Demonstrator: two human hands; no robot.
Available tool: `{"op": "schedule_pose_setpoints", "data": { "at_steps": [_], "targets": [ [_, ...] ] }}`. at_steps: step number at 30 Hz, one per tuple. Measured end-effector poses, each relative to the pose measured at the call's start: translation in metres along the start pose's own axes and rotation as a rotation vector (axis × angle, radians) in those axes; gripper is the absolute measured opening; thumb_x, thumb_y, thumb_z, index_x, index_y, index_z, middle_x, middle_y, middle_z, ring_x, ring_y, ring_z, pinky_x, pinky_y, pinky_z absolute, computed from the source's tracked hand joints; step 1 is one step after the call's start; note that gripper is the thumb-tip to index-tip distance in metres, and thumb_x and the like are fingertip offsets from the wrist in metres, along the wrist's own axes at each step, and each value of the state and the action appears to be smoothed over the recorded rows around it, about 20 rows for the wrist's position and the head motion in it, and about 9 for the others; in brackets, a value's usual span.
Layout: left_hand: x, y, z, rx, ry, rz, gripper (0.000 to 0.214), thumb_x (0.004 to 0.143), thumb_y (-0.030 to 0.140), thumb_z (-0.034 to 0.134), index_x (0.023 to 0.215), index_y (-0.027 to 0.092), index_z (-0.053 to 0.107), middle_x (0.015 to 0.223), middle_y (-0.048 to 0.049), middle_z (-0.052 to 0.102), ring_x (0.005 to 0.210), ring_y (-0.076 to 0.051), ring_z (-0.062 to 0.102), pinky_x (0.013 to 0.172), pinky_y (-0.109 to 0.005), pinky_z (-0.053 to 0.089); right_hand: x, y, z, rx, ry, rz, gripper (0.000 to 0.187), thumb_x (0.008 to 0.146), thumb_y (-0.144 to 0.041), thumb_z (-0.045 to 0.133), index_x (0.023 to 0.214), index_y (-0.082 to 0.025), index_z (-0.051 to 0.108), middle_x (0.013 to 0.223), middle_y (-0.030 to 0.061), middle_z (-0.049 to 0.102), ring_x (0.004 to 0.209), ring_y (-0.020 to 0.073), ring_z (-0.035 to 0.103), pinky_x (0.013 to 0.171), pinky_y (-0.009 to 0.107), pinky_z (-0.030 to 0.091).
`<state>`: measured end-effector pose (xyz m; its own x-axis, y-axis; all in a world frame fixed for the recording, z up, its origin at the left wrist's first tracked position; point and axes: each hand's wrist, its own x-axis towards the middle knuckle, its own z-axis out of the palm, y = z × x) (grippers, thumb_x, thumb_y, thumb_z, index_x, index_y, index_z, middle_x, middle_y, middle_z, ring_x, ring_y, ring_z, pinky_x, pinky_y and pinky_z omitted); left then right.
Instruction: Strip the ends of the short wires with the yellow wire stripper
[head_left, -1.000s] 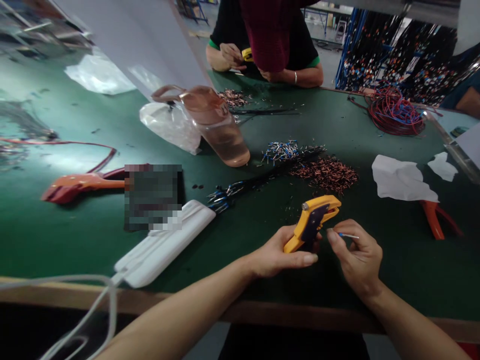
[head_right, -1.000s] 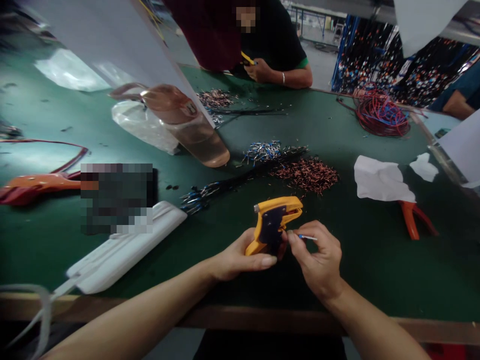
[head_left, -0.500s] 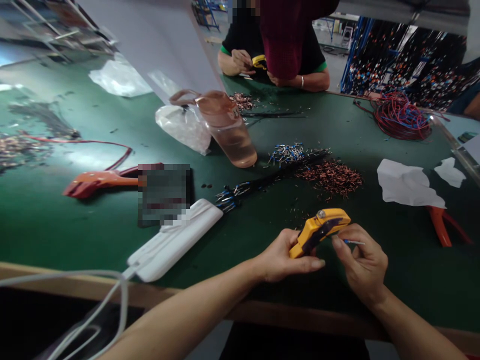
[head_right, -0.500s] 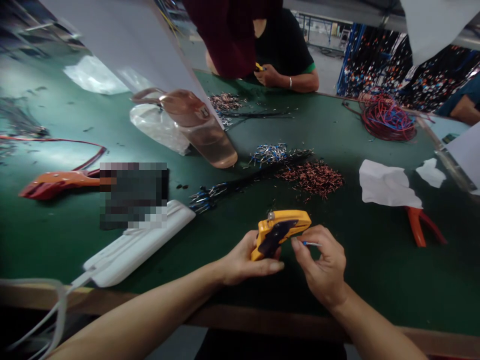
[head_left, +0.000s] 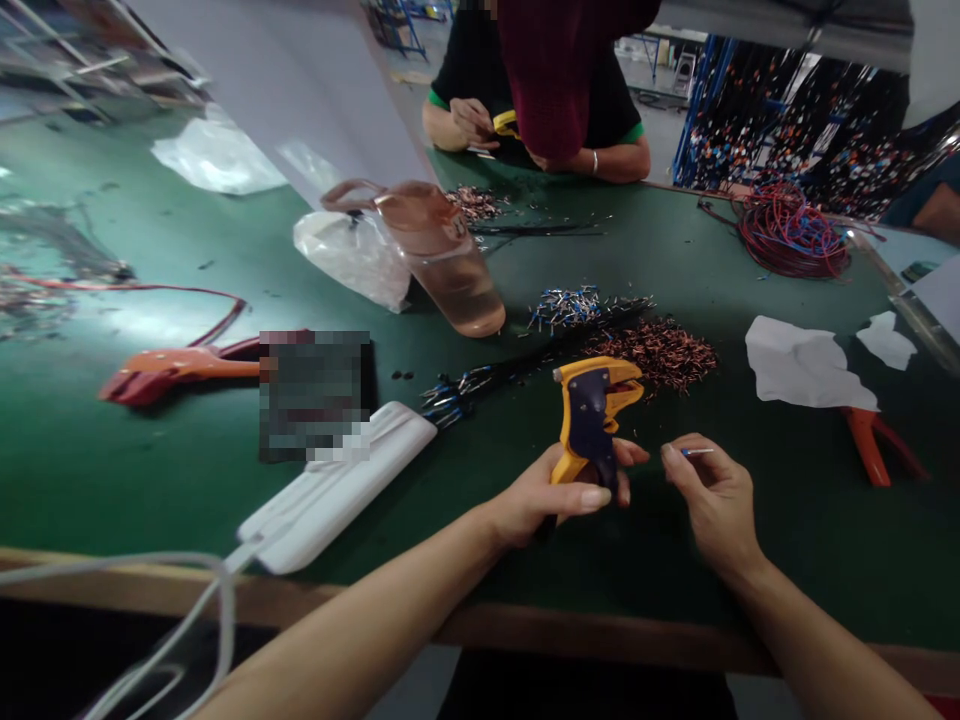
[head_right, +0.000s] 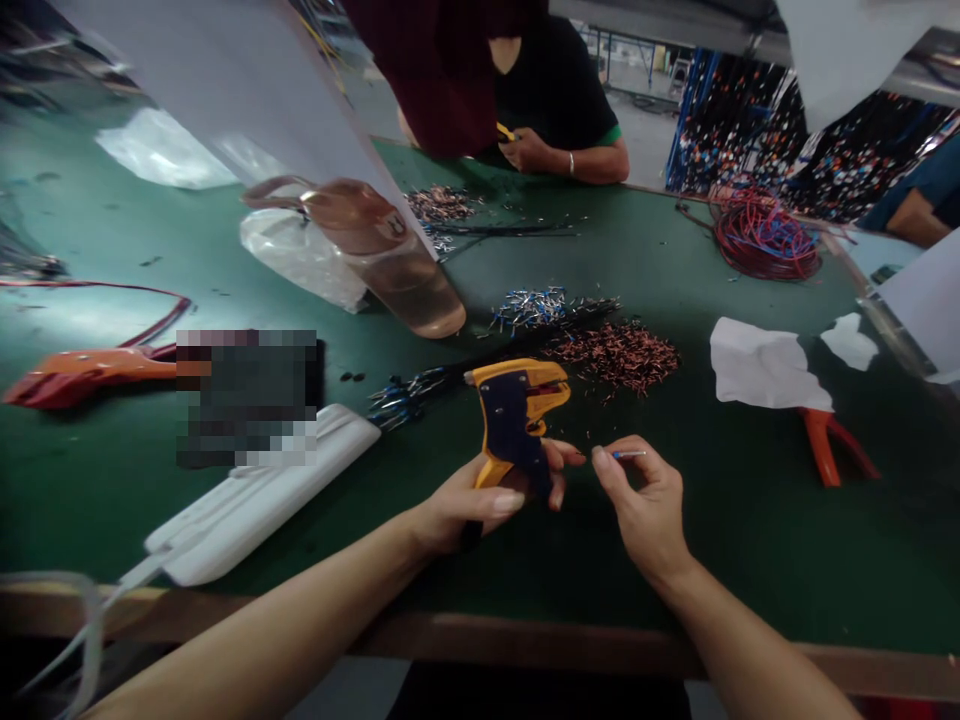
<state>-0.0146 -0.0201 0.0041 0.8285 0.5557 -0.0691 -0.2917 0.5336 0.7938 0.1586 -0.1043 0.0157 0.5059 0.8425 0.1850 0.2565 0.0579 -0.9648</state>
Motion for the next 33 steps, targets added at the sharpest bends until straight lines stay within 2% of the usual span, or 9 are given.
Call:
{"op": "schedule_pose_setpoints", "data": {
  "at_steps": [2,7,12,16,21,24,28,33],
  "targets": [
    [0.000,0.001,0.000,0.021,-0.019,0.009,0.045,0.064,0.037,0.085,0.101,0.015,0.072,0.115,-0.0119,0.069,0.080,-0.019,0.064,0.076,-0.032,0.047,0.000,0.002,0.001,-0.014,-0.035,0.026,0.024,0.081,-0.037,0.071,0.065,-0.019,0.069,0.059,-0.0003,0.063,0.053,0.0126,0.055,0.051,0.024,0.046],
    [-0.001,0.002,-0.004,0.135,-0.041,-0.060,0.054,0.067,0.042,0.084,0.111,0.015,0.071,0.087,-0.0071,0.070,0.078,-0.018,0.061,0.073,-0.031,0.045,-0.001,0.004,0.002,-0.043,-0.102,-0.007,0.020,0.082,-0.035,0.071,0.068,-0.020,0.071,0.064,0.0009,0.068,0.058,0.0142,0.059,0.053,0.025,0.048],
    [-0.002,-0.002,-0.010,0.190,-0.032,-0.131,0.057,0.068,0.042,0.084,0.114,0.014,0.069,0.088,-0.0062,0.069,0.077,-0.017,0.059,0.074,-0.031,0.044,0.001,0.002,0.000,-0.070,-0.126,-0.056,0.016,0.082,-0.031,0.071,0.070,-0.021,0.072,0.065,0.0004,0.068,0.056,0.0137,0.058,0.052,0.025,0.047],
    [0.000,-0.007,-0.014,0.200,-0.040,-0.105,0.058,0.067,0.044,0.084,0.115,0.014,0.069,0.088,-0.0060,0.068,0.079,-0.018,0.060,0.076,-0.032,0.045,0.004,-0.001,-0.005,-0.088,-0.134,-0.067,0.011,0.082,-0.030,0.069,0.075,-0.022,0.072,0.069,0.0011,0.070,0.060,0.0152,0.061,0.057,0.026,0.050],
    [0.001,-0.010,-0.017,0.218,-0.064,-0.078,0.061,0.068,0.046,0.082,0.120,0.015,0.068,0.087,-0.0059,0.068,0.078,-0.018,0.059,0.074,-0.031,0.044,0.009,-0.002,-0.011,-0.092,-0.135,-0.029,0.013,0.081,-0.028,0.069,0.070,-0.022,0.071,0.067,0.0001,0.067,0.061,0.0148,0.059,0.058,0.026,0.047],
    [0.001,-0.009,-0.017,0.197,-0.074,-0.069,0.062,0.069,0.043,0.082,0.123,0.016,0.066,0.091,-0.0070,0.069,0.080,-0.018,0.059,0.075,-0.031,0.044,0.011,0.003,-0.014,0.011,-0.064,0.035,0.014,0.081,-0.030,0.072,0.070,-0.021,0.071,0.065,-0.0008,0.064,0.060,0.0138,0.056,0.058,0.026,0.045],
    [0.001,-0.010,-0.018,0.174,-0.105,-0.126,0.063,0.067,0.044,0.082,0.120,0.014,0.067,0.091,-0.0081,0.071,0.078,-0.018,0.061,0.073,-0.030,0.045,0.012,0.008,-0.014,0.285,0.027,0.112,0.020,0.080,-0.038,0.075,0.070,-0.022,0.072,0.061,-0.0022,0.060,0.060,0.0129,0.053,0.061,0.027,0.045],
    [0.000,-0.010,-0.012,0.084,-0.151,-0.208,0.059,0.064,0.042,0.085,0.113,0.013,0.068,0.103,-0.0117,0.072,0.081,-0.019,0.064,0.079,-0.033,0.048,0.013,0.005,-0.010,0.513,0.060,0.202,0.026,0.070,-0.047,0.085,0.070,-0.022,0.076,0.063,-0.0018,0.061,0.058,0.0111,0.050,0.060,0.027,0.043]
  ]
}}
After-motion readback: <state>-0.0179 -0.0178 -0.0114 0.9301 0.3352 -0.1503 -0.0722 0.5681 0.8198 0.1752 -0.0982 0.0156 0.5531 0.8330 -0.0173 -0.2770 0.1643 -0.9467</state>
